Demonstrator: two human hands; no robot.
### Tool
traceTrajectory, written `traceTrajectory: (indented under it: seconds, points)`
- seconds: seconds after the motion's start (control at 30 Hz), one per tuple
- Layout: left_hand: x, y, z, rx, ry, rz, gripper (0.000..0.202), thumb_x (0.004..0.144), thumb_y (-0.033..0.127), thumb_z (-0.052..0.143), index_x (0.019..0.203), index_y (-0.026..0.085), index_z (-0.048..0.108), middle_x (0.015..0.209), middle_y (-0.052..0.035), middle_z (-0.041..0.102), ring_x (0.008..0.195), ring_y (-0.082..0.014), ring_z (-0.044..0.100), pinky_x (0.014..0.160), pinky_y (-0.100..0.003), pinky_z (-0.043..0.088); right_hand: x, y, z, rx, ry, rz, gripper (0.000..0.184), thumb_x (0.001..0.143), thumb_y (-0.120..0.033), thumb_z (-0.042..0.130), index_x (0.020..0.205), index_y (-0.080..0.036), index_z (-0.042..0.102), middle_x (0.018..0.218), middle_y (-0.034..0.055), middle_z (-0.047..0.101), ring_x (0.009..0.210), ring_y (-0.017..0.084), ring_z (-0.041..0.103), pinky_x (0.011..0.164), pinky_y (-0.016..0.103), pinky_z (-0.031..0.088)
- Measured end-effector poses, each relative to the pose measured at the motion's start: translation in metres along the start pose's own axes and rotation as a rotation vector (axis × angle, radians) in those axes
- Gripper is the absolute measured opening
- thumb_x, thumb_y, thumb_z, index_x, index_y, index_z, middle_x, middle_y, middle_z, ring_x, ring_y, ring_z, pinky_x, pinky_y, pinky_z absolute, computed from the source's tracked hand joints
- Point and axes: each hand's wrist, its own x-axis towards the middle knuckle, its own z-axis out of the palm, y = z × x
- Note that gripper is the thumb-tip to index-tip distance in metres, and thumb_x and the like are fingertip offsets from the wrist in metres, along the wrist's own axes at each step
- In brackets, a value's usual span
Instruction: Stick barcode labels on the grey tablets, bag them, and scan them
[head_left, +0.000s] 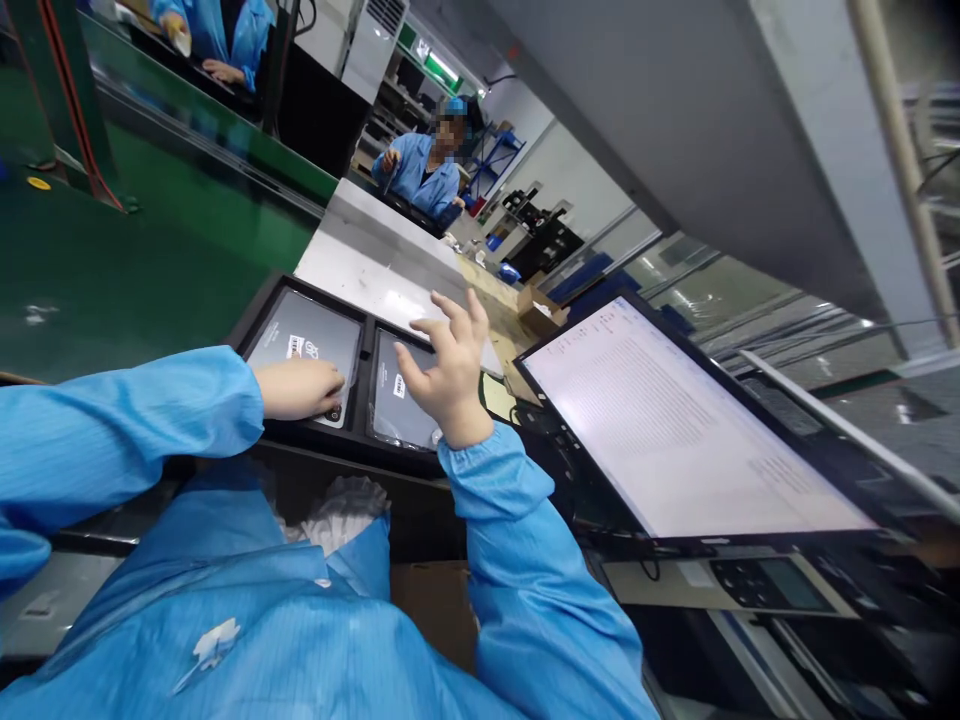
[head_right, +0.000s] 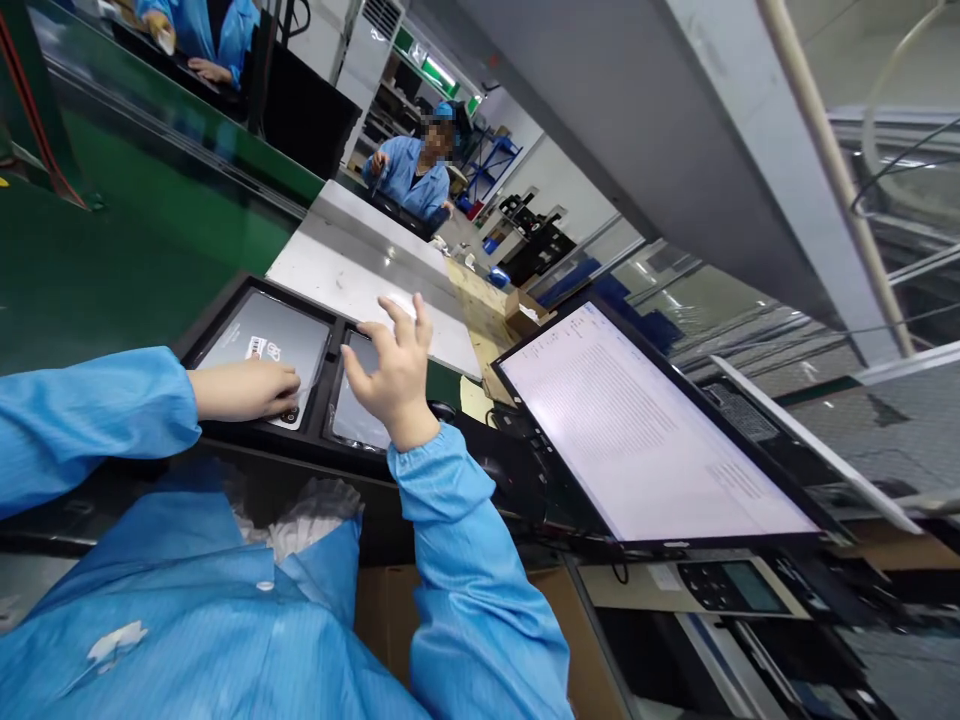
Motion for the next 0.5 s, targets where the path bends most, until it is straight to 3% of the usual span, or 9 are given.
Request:
traceTrajectory:
  seconds: [0.13,0.23,0.37,0.5]
  points:
    - [-0.026,-0.031,-0.027,-0.066,0.270,-0.157,0.042,0.082,0.058,0.053,0.083,0.019,0.069,0.078,-0.0092,0.069,0.066,-0.0219,0.057,0.064,-0.034,0.043,0.022,-0.023,0.025,0.342,-0.160,0.088,0.025,0.094,-0.043,0.061,0.104,-0.021,0.068,0.113,0.0123,0.073,0.113,0.029,0.066,0.103,0.049,0.054]
    - [-0.048,-0.051,-0.035,-0.264,0.479,-0.307,0.038,0.082,0.050,0.049,0.086,0.019,0.069,0.088,-0.0083,0.074,0.079,-0.0240,0.064,0.071,-0.033,0.047,0.022,-0.031,0.055,0.585,-0.383,0.268,0.026,0.090,-0.044,0.069,0.099,-0.019,0.069,0.097,0.0058,0.075,0.089,0.020,0.071,0.087,0.036,0.059]
    - [-0.067,-0.054,-0.020,-0.504,0.703,-0.382,0.033,0.085,0.043,0.053,0.095,0.019,0.072,0.108,-0.0060,0.076,0.099,-0.0248,0.067,0.087,-0.033,0.050,0.023,-0.044,0.092,0.764,-0.630,0.521,0.033,0.083,-0.041,0.082,0.099,-0.018,0.067,0.088,0.0036,0.075,0.075,0.016,0.073,0.073,0.029,0.059]
    - [-0.073,-0.049,-0.002,-0.645,0.833,-0.345,0.027,0.088,0.035,0.058,0.101,0.020,0.075,0.114,-0.0031,0.076,0.105,-0.0228,0.067,0.088,-0.032,0.050,0.035,-0.055,0.115,0.780,-0.661,0.660,0.034,0.082,-0.034,0.085,0.101,-0.018,0.062,0.071,-0.0002,0.071,0.063,0.016,0.071,0.062,0.027,0.056]
